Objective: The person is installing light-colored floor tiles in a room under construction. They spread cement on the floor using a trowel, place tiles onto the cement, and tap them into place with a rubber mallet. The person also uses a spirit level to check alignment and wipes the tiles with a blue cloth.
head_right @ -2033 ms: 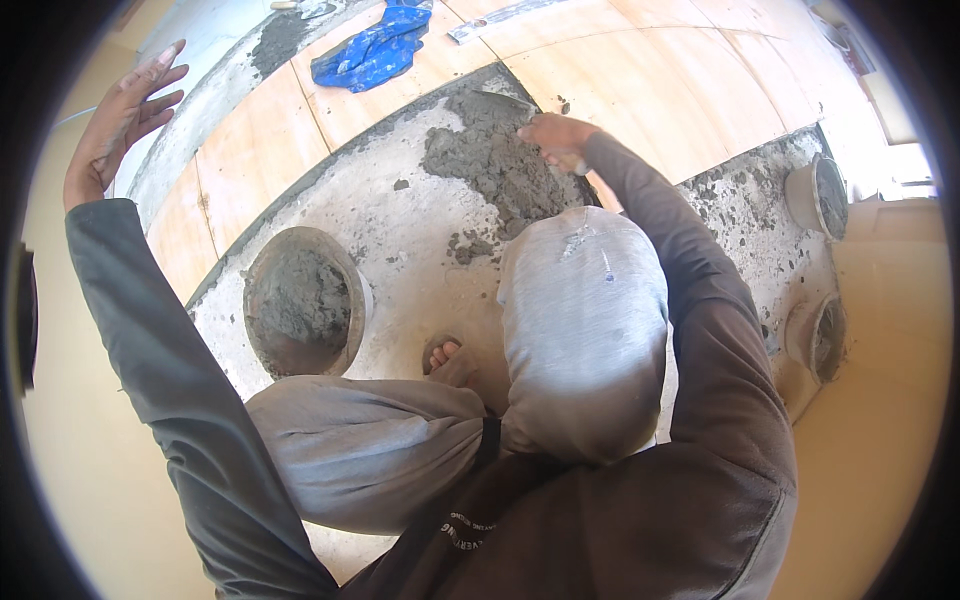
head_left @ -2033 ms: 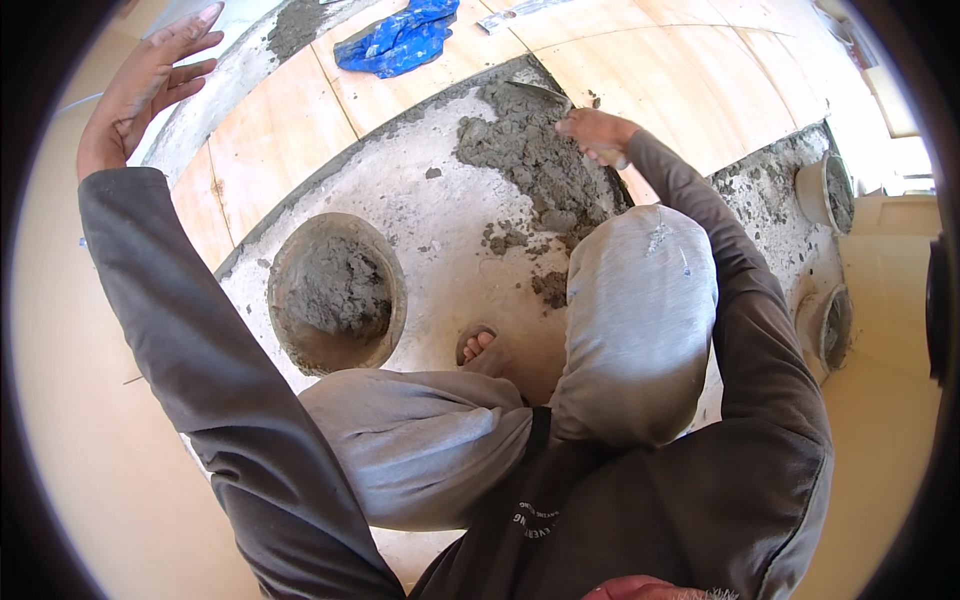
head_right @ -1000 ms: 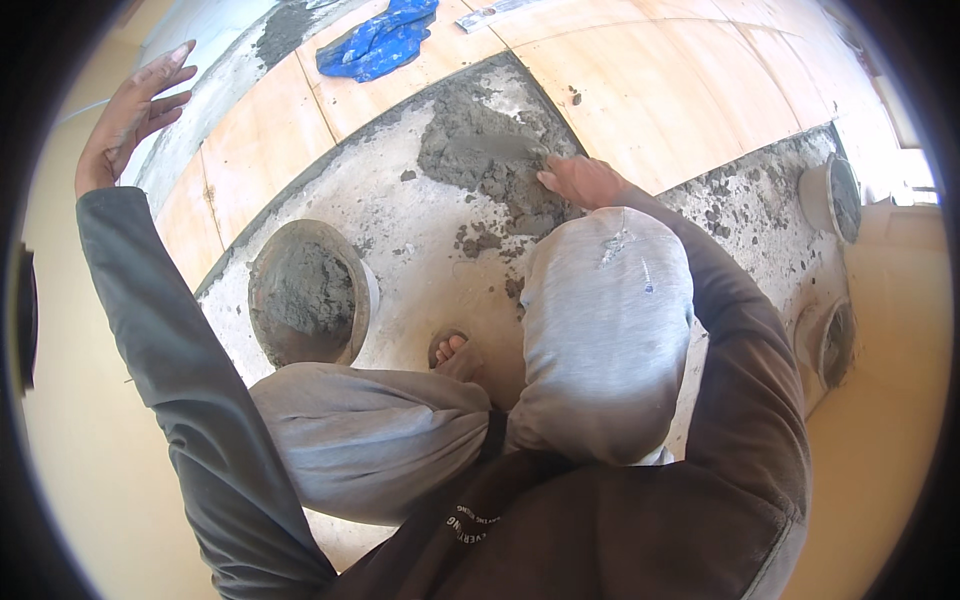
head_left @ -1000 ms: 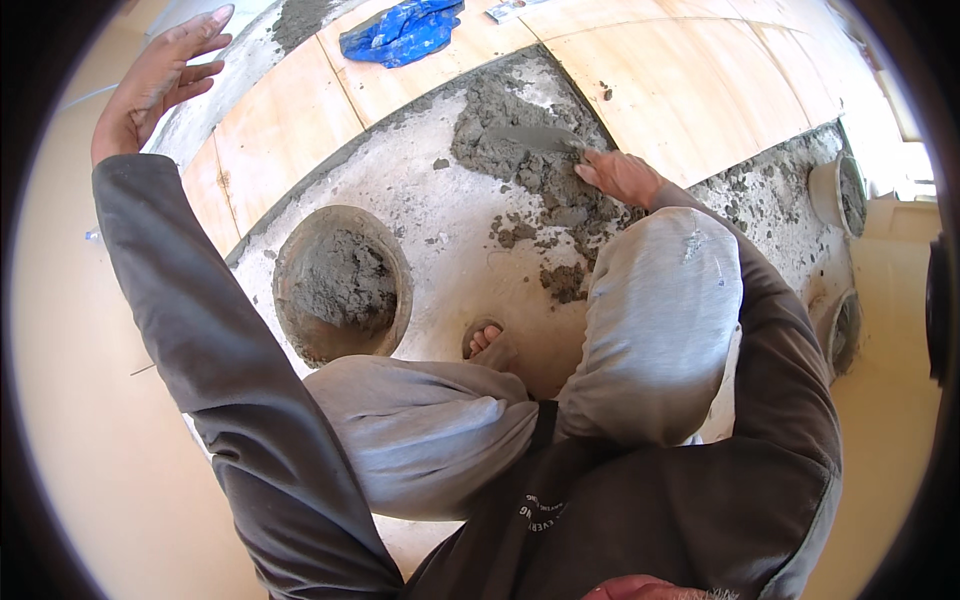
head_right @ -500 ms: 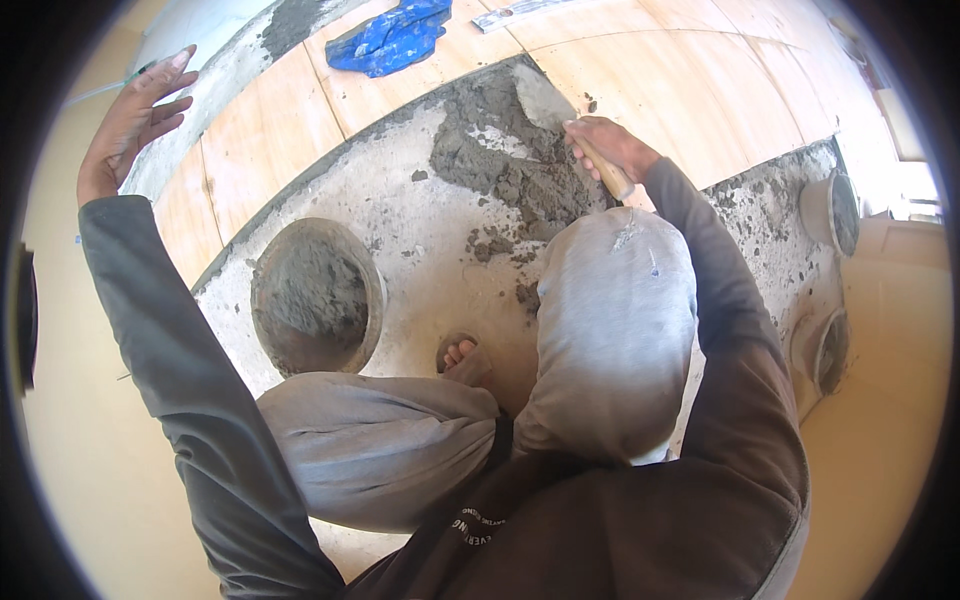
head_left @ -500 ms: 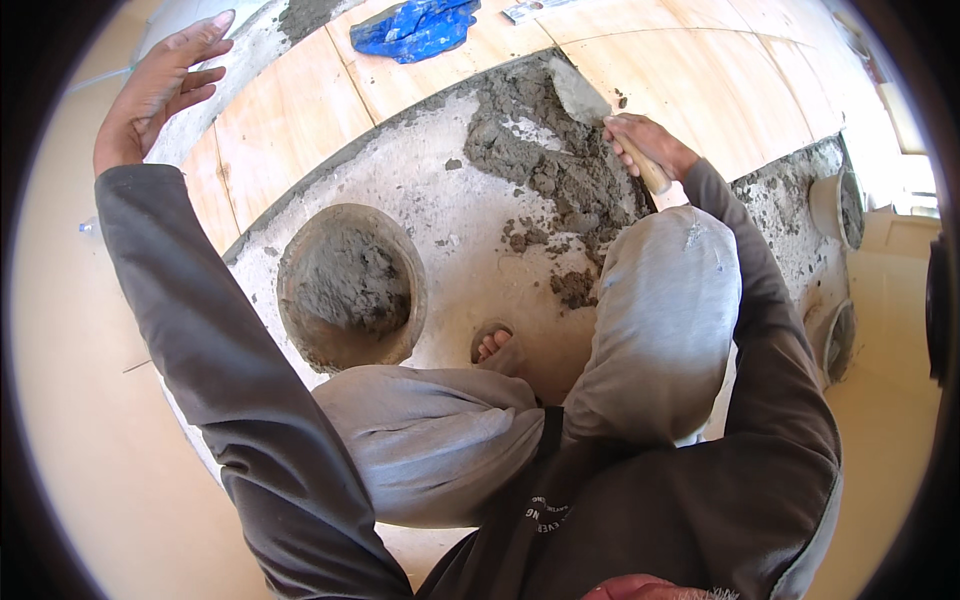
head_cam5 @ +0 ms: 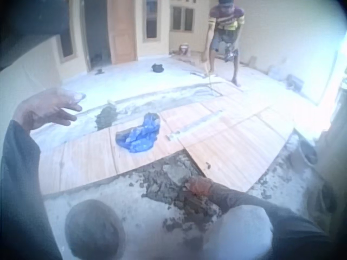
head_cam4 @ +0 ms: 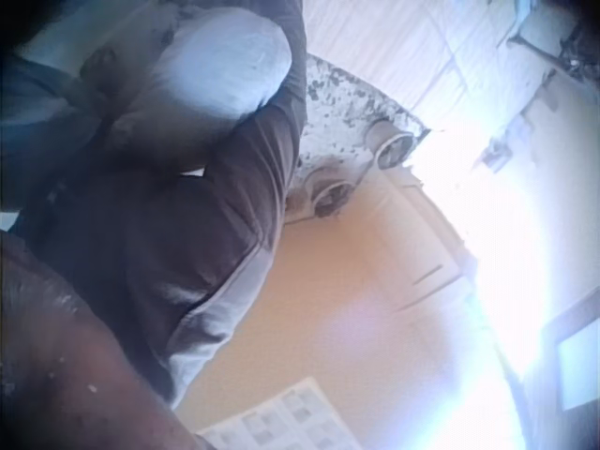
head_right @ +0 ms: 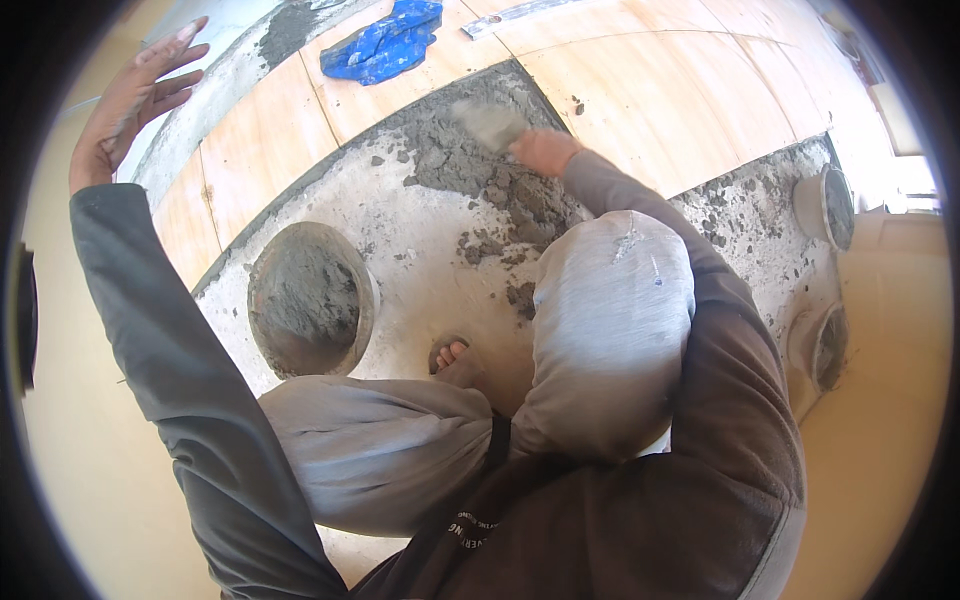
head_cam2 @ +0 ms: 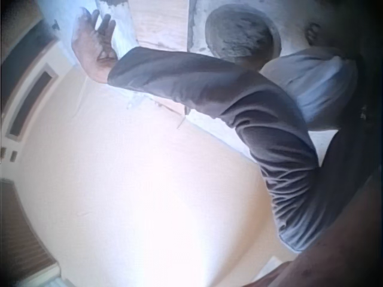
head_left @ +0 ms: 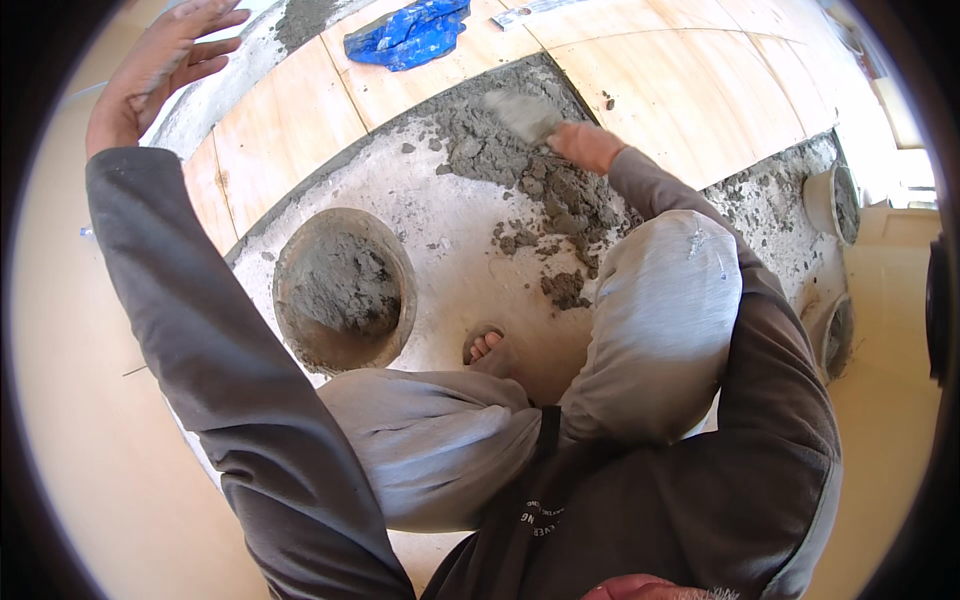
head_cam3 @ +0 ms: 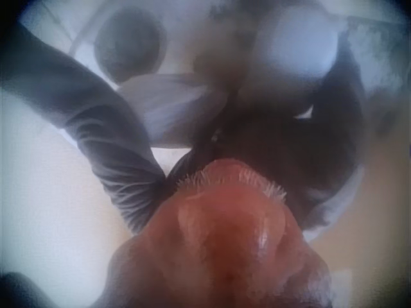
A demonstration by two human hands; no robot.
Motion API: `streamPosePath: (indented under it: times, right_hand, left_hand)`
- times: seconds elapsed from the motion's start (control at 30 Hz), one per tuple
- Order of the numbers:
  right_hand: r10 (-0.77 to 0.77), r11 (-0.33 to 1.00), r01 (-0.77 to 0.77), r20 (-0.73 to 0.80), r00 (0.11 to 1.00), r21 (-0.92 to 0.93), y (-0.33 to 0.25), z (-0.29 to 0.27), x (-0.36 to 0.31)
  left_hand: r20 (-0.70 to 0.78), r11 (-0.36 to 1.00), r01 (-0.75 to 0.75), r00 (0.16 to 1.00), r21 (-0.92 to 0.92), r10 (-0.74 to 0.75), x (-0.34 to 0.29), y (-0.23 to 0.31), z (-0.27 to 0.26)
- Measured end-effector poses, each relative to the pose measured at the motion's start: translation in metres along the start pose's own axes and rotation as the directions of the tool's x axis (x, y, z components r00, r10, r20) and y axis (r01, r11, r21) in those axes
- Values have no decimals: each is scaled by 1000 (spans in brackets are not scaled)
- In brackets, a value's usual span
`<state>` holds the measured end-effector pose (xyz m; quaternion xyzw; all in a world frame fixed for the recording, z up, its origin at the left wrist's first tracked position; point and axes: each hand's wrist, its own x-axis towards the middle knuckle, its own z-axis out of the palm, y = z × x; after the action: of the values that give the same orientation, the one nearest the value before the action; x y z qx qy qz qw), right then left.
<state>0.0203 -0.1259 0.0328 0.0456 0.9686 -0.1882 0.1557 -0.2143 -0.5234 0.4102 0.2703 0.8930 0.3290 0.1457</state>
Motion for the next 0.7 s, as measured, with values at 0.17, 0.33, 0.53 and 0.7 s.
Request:
streamPosePath:
  times: [0.17, 0.33, 0.53, 0.7]
  right_hand:
    - [398, 729, -466, 243, 884, 501, 24, -39, -8]
    - [215, 383, -479, 428, 878, 790, 41, -28, -111]
    - [411, 263, -469, 342, 845, 843, -5, 13, -232]
    - [504, 242, -486, 319, 803, 840, -65, 61, -196]
  left_hand:
    - [-118, 992, 103, 988, 72, -94, -12, -20, -19]
    - [-87, 995, 96, 992, 9, -95, -28, -35, -21]
    - [-107, 988, 125, 988, 92, -115, -21, -73, -42]
    - [-15, 997, 48, 999, 56, -47, 3, -59, -23]
